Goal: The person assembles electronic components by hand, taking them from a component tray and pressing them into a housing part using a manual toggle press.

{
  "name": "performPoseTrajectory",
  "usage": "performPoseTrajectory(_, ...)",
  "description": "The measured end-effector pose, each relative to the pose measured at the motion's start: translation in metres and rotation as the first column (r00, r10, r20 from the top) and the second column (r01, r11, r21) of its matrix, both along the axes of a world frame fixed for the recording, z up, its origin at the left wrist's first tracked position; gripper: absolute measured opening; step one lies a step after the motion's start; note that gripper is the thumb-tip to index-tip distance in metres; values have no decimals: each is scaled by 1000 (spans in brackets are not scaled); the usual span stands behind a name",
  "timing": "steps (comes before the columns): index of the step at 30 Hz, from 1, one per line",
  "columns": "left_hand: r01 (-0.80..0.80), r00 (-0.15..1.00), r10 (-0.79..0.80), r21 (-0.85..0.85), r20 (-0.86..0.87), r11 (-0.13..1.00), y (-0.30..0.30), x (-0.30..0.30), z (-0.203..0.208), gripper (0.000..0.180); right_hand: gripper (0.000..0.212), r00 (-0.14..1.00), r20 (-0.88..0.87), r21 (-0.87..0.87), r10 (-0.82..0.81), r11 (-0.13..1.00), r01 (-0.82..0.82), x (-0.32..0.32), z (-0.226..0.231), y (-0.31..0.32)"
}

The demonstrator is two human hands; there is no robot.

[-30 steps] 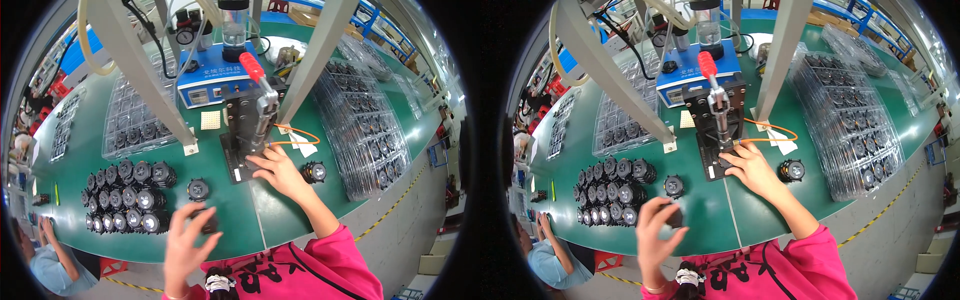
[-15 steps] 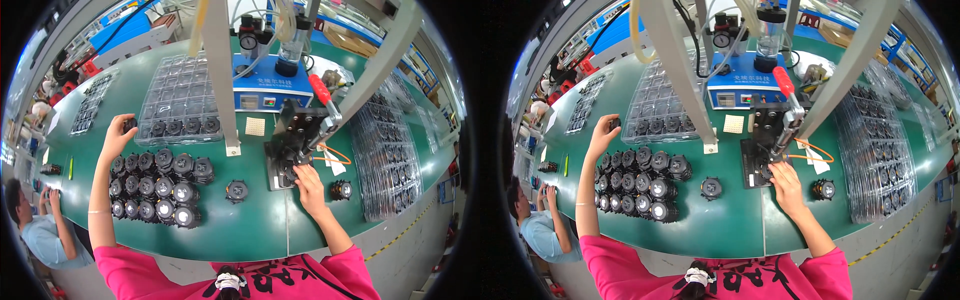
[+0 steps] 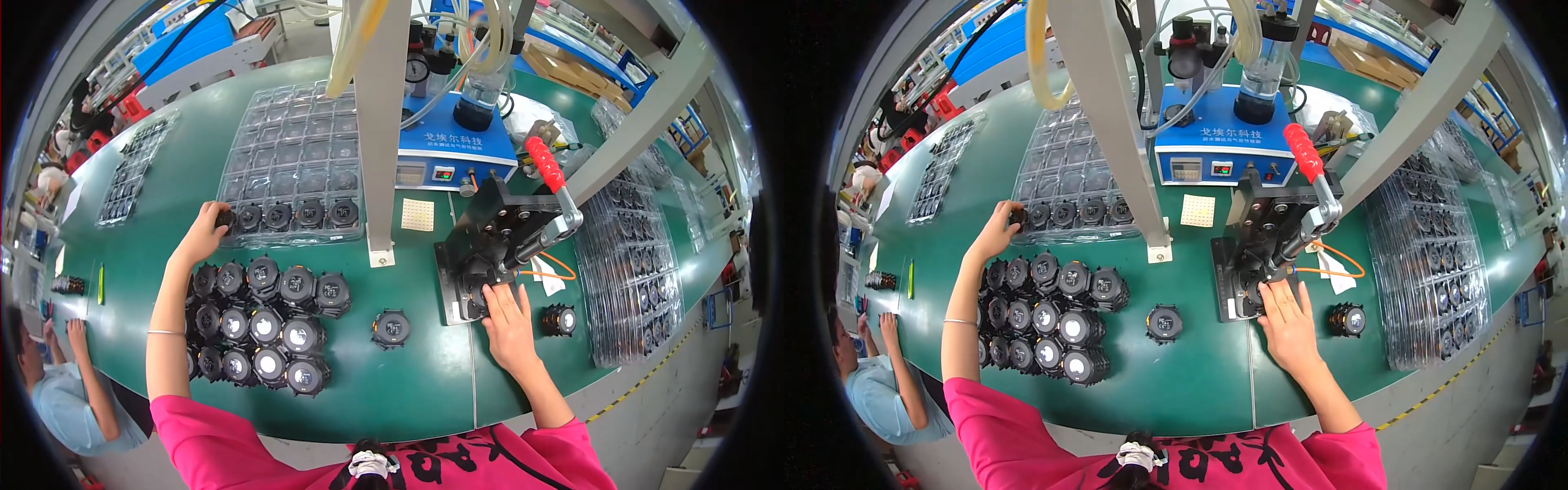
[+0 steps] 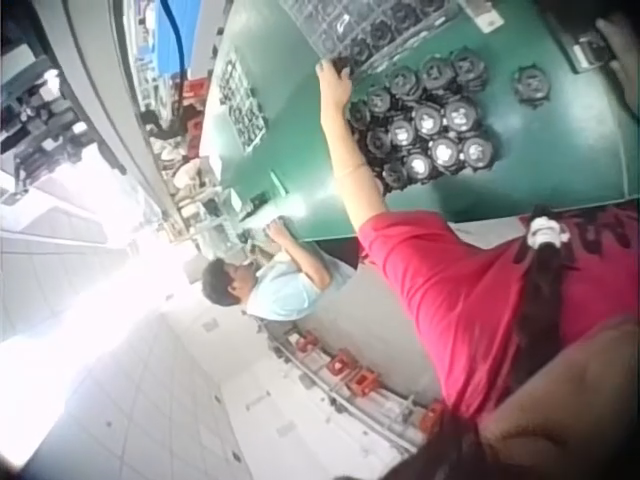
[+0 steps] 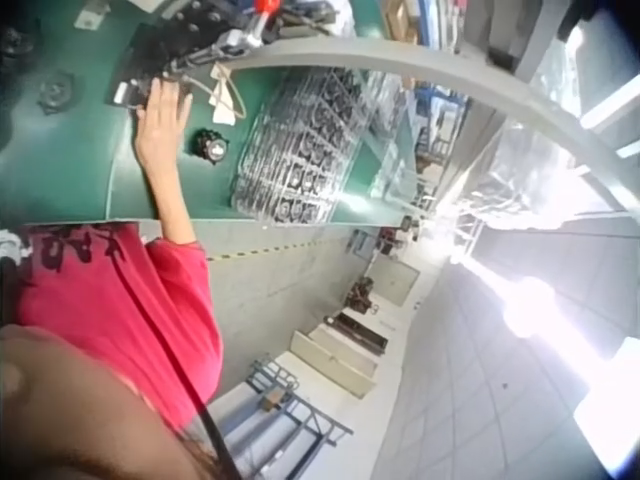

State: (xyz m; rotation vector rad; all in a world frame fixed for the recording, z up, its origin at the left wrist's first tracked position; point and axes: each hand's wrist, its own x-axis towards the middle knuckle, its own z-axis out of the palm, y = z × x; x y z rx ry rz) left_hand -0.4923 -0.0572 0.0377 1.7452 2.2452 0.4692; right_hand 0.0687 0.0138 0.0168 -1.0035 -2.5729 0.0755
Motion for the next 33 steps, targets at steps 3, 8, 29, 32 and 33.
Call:
performPoseTrajectory(3, 27, 999, -25, -42, 46, 999, 1, -1, 6, 46, 50, 993, -114, -85, -9, 996, -1, 6, -4, 2)
performPoseTrajectory(8, 54, 994, -50, 38, -101, 998, -16, 12, 64, 39, 53, 980, -192, -358, 51, 926, -119, 3, 22, 25)
performPoseTrajectory(29, -95, -451, -16, -30, 893, 995, 55, 418, 13, 34, 47, 933, 360, 198, -11, 978, -65, 4, 15, 6)
performPoseTrajectory(32, -220, -400, -31, -62, 916, 974, 66, 423, 9, 24, 52, 949, 313, 93, 38, 993, -71, 6, 20, 8)
performPoseTrajectory(33, -211, -398, -30, -60, 917, 976, 66, 423, 12, 24, 54, 965, 255, 51, 57, 996, -73, 10, 16, 9)
